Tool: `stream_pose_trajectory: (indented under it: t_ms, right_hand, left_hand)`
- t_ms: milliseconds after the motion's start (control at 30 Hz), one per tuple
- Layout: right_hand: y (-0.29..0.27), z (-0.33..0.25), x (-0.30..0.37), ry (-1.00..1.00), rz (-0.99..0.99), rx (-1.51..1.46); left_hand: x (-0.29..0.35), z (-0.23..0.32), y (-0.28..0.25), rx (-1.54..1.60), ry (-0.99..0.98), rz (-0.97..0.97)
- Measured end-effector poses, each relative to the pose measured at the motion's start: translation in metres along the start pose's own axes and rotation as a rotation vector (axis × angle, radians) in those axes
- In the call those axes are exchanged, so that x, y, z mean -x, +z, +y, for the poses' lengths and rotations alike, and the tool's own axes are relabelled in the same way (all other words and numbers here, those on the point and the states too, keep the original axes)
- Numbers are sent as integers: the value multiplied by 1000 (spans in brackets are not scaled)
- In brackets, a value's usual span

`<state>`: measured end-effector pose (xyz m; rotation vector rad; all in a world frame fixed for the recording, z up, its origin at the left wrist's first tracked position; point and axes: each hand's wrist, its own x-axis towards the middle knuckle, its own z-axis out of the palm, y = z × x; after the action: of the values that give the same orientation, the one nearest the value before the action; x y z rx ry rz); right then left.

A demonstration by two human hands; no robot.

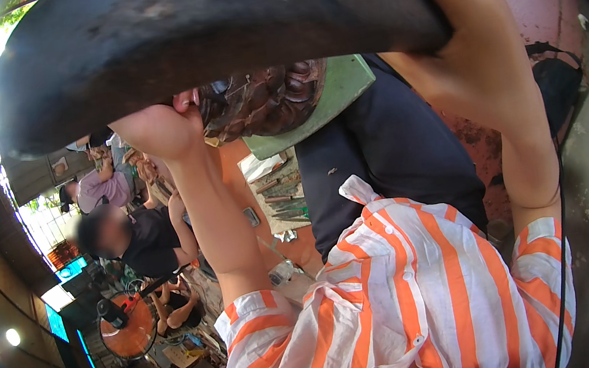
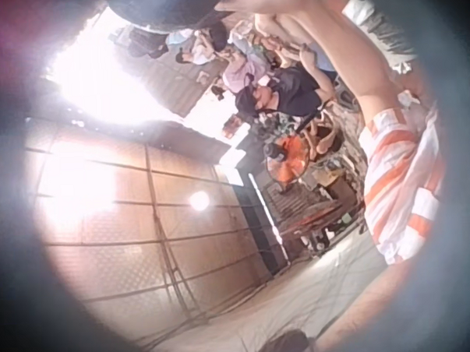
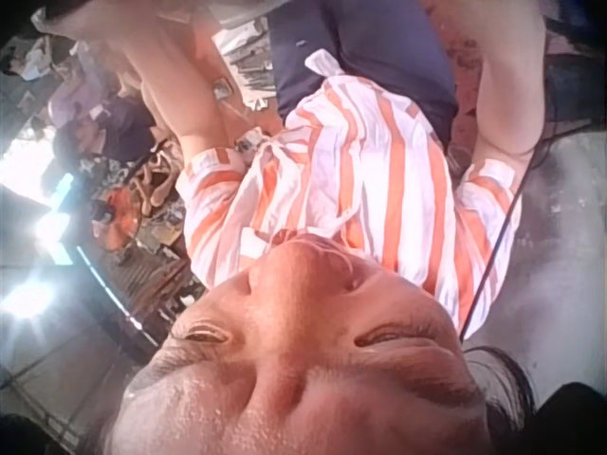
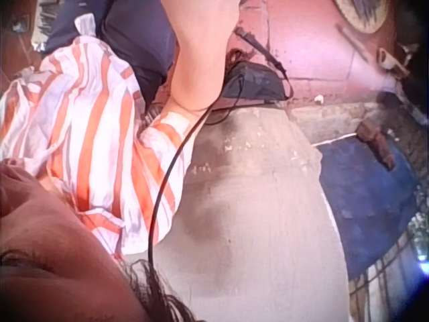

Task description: The person carves a wooden statue using a chisel and mallet, striking the chisel repeatedly to shape the wood. They occasionally pause to select different chisels from a nearby box and continue refining the details of the sculpture.

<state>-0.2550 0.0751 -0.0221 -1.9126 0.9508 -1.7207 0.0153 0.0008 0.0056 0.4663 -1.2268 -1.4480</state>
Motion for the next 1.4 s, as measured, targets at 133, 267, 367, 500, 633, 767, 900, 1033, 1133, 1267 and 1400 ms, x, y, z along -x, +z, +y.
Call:
stream_pose_trajectory:
  t_ms: [133, 267, 367, 500, 633, 767, 900, 1033, 1133, 1267, 1400]
  right_hand:
    - [4, -4, -11, 63, -42, 62]
    - [6, 8, -19, -86, 15, -71]
    - [14, 14, -19, -40, 2, -124]
    - [13, 20, -23, -138, -4, -32]
    - [18, 24, -21, -123, 22, -128]
    - [24, 31, -22, -93, -4, -198]
    - [19, 16, -28, -52, -157, 146]
    - [24, 20, -28, -142, -74, 255]
    - [32, 28, -28, -86, -39, 6]
    - [17, 4, -34, 15, -162, 270]
    - [17, -4, -34, 26, -187, 370]
  left_hand:
    - [-8, -2, 11, -338, -46, 38]
    - [-12, -5, 33, -566, -52, 164]
    - [-13, -5, 37, -624, -86, 156]
    - [-12, -2, 30, -501, -158, 47]
    - [-14, 2, 22, -307, -243, -35]
    - [-12, 3, 26, -249, -256, 63]
    - [-7, -8, 55, -583, -214, 295]
    - [-8, -14, 56, -852, -138, 198]
    - [-11, -10, 45, -719, -154, 76]
    - [-9, -13, 47, -670, -168, 209]
    - [-10, -9, 27, -540, -141, -64]
